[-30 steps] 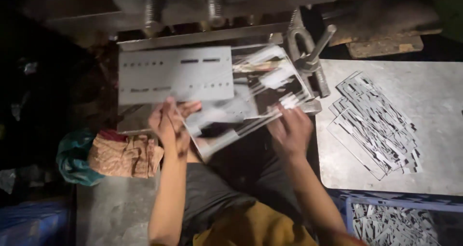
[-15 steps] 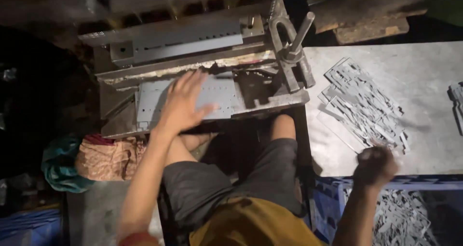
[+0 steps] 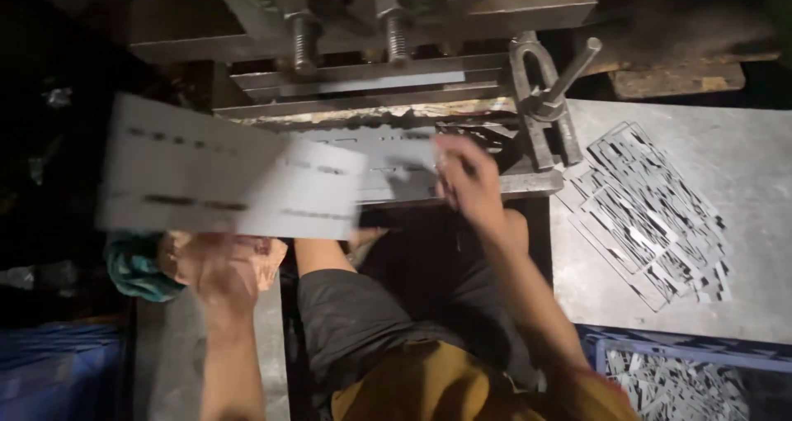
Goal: Manually feeding metal sheets into a press machine and sorting the resulting parts into storage bins.
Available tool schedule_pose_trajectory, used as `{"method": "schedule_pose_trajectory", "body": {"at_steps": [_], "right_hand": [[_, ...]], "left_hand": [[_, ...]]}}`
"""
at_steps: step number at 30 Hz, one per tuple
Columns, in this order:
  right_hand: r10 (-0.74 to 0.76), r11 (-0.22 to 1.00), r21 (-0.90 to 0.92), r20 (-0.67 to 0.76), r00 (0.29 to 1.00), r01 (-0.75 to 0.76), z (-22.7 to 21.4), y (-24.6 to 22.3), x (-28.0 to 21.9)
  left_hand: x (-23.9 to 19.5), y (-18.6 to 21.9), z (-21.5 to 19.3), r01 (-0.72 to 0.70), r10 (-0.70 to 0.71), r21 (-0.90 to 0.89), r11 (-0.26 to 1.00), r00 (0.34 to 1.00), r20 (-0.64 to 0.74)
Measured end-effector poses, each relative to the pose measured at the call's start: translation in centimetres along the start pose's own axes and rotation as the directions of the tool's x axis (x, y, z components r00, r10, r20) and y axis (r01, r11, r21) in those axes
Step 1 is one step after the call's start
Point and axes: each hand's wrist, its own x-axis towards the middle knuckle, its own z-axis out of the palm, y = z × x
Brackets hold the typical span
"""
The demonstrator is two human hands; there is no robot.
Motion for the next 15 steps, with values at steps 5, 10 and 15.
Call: {"method": "schedule_pose_trajectory", "body": {"at_steps": [5, 10, 15], "right_hand": [[0.016, 0.959, 0.282, -0.11, 0.994, 0.016, 4.2, 0.8, 9.3], [-0.07, 0.888, 0.435, -0.195, 0.978, 0.15, 1.7, 0.7, 0.4], [-0.006, 0.949, 0.291, -0.366, 0.931, 0.121, -5.3, 5.4, -13.5]], "left_hand": [[-0.8, 0.5, 2.6, 0.358, -0.275, -0.697, 0.621, 0.932, 0.235], [1.8, -0.8, 8.9, 0.33, -0.166, -0.725, 0.605, 0.942, 0.29], [7.1, 4.3, 18.1, 0.367, -0.053, -0.673, 0.642, 0.897, 0.438]]}}
